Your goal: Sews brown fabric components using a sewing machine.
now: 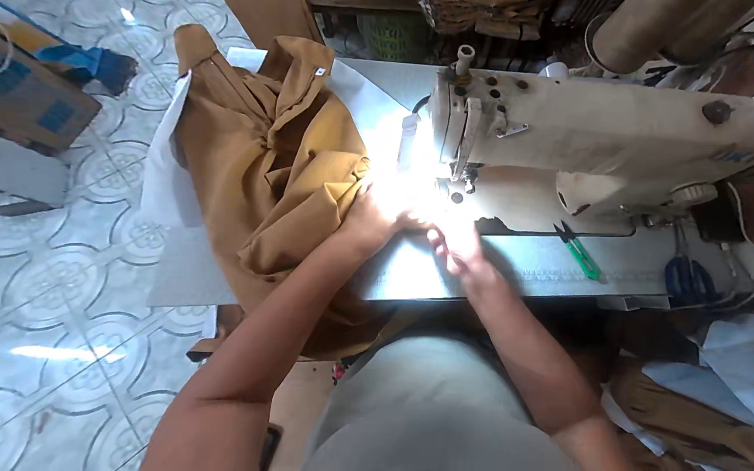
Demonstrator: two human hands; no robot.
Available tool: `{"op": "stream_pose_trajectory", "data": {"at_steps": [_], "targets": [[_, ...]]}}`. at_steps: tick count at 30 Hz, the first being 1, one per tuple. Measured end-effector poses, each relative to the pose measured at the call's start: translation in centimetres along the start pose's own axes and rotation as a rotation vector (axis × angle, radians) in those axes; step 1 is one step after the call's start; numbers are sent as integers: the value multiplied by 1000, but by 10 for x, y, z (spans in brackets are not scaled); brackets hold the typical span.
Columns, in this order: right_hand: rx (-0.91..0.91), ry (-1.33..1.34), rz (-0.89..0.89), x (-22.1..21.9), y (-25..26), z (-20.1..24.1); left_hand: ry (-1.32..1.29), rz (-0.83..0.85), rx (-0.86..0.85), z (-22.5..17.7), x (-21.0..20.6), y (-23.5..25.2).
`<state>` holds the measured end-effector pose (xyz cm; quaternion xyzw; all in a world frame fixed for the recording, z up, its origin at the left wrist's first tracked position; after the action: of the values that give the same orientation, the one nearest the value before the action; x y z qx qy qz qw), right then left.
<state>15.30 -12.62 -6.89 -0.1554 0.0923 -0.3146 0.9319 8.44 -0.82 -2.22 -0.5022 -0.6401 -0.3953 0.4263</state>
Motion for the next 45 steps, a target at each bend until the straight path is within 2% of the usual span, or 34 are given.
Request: {"op": "stream_pose_trajectory", "data": {"at_steps": [1, 2, 3, 5, 8, 10, 12, 24, 29, 33, 40, 43, 45], "targets": [[-122, 197, 27, -5, -11, -12, 110, -11, -69, -9, 2, -6], [-153, 266, 17, -4, -21, -20, 186, -33, -121, -16, 2, -11], [-98, 191, -1, 1, -27, -23, 212, -45, -144, -21, 1, -13], [158, -276, -46, 9, -32, -10, 204, -45, -144, -24, -1, -15], [515, -951, -213, 2, -40, 16, 217, -1, -146, -25, -7, -13], [659, -1150, -247, -4, -42, 16, 217, 11, -186, -26, -10, -13], [711, -1220, -241, -4, -41, 6, 210, -18, -217, -25, -7, -14], [737, -1252, -279, -3, -49, 8, 193, 38, -224, -21, -13, -8], [739, -1246, -279, -2, -40, 14, 164, -19, -239, -14, -10, 1], [748, -1170, -270, 0, -24, 27, 176, -30, -184, 2, -12, 19], [604, -1152, -181, 3, -4, 33, 216, -32, -67, 19, -21, 31], [480, -1115, -105, 16, -19, 42, 152, -54, -46, 23, -26, 29], [544, -1077, -182, 43, -43, 72, 139, -115, -66, 23, -25, 27]]}}
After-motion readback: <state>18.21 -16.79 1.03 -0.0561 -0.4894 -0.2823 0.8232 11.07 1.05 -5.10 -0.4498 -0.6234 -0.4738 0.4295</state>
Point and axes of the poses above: each hand's wrist, its own y-axis towards the middle knuckle, its own x-axis out of the back of the hand, z = x × y, the point moved 9 cm from there along y, towards the middle knuckle, and after that the axes turned 9 degrees about z, right-handed, at the moved point
